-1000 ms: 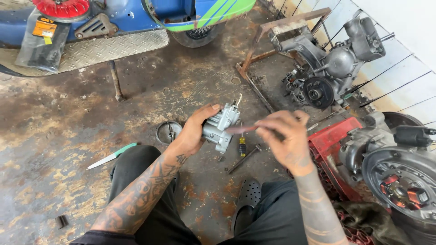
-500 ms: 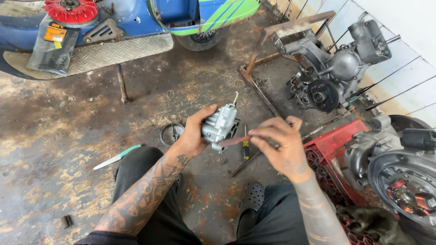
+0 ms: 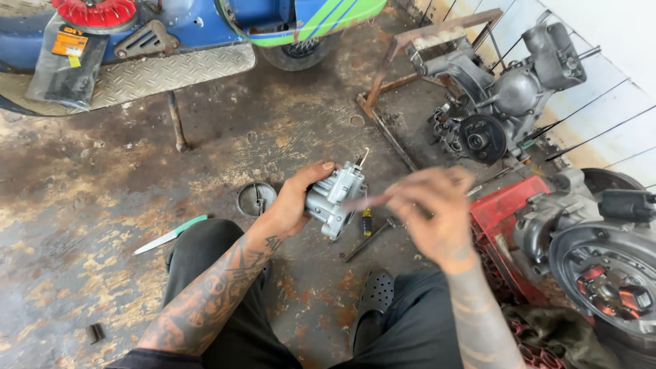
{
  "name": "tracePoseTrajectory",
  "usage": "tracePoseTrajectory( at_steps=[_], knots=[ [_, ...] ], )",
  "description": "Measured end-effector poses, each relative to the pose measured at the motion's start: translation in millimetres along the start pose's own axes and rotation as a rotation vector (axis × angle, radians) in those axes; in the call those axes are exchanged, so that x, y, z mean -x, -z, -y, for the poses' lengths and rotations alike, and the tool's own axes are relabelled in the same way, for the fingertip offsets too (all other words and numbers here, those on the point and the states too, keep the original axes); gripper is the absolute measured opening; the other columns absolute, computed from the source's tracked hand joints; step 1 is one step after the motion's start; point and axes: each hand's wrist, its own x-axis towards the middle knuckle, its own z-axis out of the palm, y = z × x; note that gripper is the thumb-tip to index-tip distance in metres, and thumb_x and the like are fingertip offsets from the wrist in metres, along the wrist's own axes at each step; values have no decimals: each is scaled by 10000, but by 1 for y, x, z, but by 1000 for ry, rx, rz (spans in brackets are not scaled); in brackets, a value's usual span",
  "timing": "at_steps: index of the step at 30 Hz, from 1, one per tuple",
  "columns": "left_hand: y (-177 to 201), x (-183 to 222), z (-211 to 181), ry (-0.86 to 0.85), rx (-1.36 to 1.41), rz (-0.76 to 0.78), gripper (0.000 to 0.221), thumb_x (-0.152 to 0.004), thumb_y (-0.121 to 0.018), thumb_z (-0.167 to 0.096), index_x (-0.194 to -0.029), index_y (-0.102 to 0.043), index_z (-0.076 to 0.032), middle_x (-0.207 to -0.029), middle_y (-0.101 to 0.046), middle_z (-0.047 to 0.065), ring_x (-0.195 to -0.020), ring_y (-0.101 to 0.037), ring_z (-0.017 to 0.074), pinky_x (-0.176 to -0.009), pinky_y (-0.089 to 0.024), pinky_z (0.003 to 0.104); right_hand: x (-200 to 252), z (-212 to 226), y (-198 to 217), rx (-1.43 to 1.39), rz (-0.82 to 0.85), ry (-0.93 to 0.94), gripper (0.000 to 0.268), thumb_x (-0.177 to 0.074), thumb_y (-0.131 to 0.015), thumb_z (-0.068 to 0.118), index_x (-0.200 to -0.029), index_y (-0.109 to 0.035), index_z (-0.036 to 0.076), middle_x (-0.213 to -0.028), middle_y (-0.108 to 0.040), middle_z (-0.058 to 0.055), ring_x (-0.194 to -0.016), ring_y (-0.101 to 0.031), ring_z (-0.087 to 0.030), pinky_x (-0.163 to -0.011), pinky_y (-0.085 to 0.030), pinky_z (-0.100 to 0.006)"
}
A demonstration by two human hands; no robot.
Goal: Clean and inspect a motorcycle carburetor component using a brush and a small tool.
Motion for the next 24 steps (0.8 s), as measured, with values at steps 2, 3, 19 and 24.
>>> tracePoseTrajectory(
  at_steps=[2, 3, 19, 24],
  knots=[
    [24, -25, 27, 23, 107, -72, 345, -827, -740, -373, -889, -691, -37, -672, -634, 66, -564, -690, 178, -464, -597, 302, 0, -8, -5, -23, 9, -32, 67, -956, -736, 284, -944, -773, 230, -880, -718, 40, -901, -681, -156, -981, -308, -370],
    [38, -35, 42, 50, 212, -146, 326, -825, -767, -357, -887, -700, -45, -677, -659, 89, -563, -721, 230, -455, -614, 364, 3, -11, -9, -47, 17, -69, 72, -974, -723, 268, -960, -770, 215, -871, -721, 21, -890, -688, -168, -990, -298, -379],
    [-25, 3, -18, 115, 440, -223, 356, -815, -696, -387, -788, -624, -39, -651, -649, 98, -539, -664, 262, -413, -562, 411, 3, -19, -20, -255, 83, -123, 45, -903, -787, 199, -946, -778, 189, -847, -741, 31, -861, -718, -171, -925, -330, -330],
    [-30, 13, -25, 143, 518, -195, 303, -822, -669, -347, -812, -606, -51, -680, -643, 125, -573, -646, 297, -332, -416, 329, 5, -1, -24, -368, 109, -172, 92, -886, -821, 218, -955, -774, 179, -817, -695, 34, -851, -696, -144, -979, -317, -349]
  ],
)
